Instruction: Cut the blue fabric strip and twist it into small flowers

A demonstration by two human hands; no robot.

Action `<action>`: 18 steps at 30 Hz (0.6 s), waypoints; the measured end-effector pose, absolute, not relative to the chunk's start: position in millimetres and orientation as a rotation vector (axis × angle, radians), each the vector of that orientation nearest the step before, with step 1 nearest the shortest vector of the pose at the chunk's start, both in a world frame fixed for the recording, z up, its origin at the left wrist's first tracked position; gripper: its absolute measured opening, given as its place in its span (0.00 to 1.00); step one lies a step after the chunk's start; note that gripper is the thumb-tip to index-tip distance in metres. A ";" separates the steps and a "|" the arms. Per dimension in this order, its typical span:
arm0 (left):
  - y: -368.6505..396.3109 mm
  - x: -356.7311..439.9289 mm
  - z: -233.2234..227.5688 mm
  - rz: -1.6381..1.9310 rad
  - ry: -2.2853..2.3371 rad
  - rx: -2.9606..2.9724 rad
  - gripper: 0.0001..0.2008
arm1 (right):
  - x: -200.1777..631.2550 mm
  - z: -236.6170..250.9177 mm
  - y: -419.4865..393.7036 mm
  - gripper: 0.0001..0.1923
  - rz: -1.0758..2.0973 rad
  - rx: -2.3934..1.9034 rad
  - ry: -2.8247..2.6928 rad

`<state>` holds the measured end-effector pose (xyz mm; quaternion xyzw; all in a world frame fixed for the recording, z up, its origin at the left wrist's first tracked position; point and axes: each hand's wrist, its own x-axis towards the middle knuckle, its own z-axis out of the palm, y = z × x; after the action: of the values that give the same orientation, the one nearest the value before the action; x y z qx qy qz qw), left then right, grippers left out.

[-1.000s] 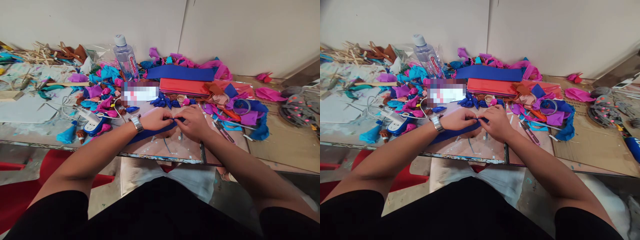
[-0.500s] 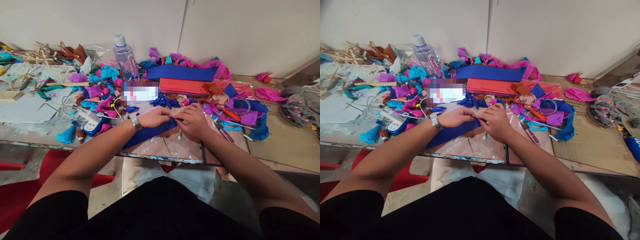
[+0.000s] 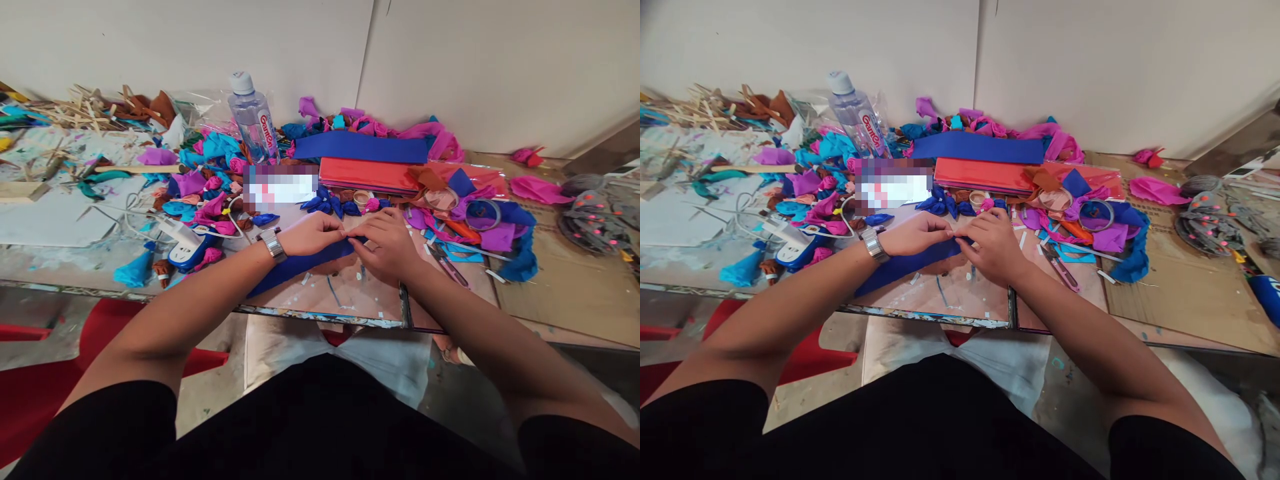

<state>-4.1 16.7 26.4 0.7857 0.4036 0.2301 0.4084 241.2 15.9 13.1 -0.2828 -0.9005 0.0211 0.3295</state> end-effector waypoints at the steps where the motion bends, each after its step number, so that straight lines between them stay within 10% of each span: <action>1: 16.8 -4.1 25.9 0.578 1.018 1.986 0.23 | 241.4 12.7 15.8 0.07 0.056 -0.741 -2.357; 18: 10.4 0.4 29.3 0.630 1.060 2.095 0.20 | 241.1 10.7 16.0 0.05 0.082 -0.780 -2.348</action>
<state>0.4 10.4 29.3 0.8080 0.4088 0.2429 0.3479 241.1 16.0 10.7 -0.2977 -0.8964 0.0312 0.3269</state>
